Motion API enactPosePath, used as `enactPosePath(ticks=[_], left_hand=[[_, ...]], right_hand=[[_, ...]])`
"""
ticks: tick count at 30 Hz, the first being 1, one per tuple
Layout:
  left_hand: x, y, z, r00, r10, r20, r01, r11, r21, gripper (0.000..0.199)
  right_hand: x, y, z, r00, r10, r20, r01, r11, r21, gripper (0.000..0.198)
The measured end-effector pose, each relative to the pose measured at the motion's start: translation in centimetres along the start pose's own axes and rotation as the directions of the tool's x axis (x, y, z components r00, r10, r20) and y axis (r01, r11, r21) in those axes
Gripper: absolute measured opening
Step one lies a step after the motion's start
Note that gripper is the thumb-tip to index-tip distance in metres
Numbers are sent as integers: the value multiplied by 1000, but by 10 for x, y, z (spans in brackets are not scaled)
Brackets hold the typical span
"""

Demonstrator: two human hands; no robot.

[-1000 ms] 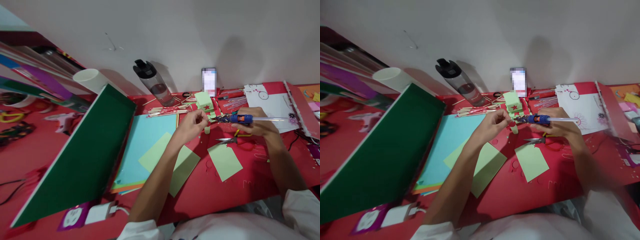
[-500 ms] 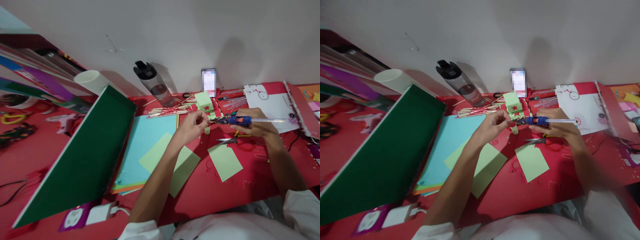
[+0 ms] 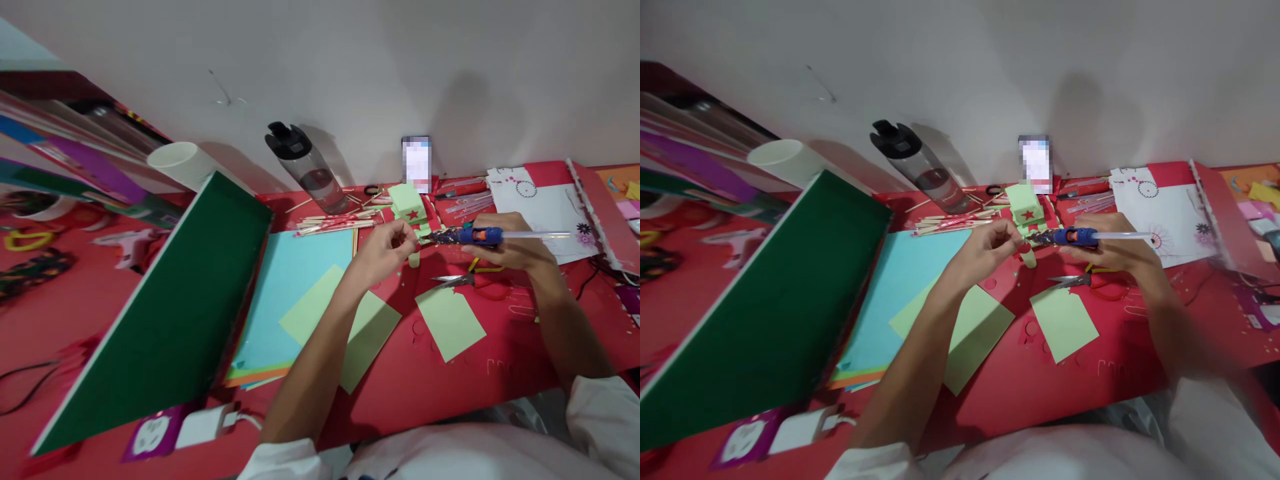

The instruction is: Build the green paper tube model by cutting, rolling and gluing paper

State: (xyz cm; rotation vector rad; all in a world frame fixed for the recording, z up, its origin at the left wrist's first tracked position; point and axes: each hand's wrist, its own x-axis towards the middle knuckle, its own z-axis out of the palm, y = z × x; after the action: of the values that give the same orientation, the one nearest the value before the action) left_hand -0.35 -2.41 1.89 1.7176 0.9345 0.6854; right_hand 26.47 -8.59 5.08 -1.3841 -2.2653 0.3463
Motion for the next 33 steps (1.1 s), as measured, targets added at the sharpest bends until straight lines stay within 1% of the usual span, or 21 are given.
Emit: enactPosePath(ticks=[8,13,16,19,24,33], left_hand=[[2,-1,0,1000,13,-11,-13,1000,-11,6],[2,0,-1,1000,14,-8,-14,1000,-18,7],[2,0,-1,1000,20,-10,-20,1000,-23,8],[2,-1,-2,1000,26,-11,-26,999,-19,8],[3,-4,-2,999,27,-18,-28,1000,-10,8],[4,-3,-3,999,31,-41,-33,999,-31,10]], right_hand=[[-1,1,0,1000,8,14,-8,1000,5,46],[-2,3,1,999,-38,-10,38,999,-12,47],[-2,4,2,999,-42,-4,42,999,-11,45],[-2,4,1,1000,-24,19,24,1000,12,43],[-2,3,0,999,20,37,-22,999,46,45],[-6,3,-3,997,69,-19,-67,995,67,43]])
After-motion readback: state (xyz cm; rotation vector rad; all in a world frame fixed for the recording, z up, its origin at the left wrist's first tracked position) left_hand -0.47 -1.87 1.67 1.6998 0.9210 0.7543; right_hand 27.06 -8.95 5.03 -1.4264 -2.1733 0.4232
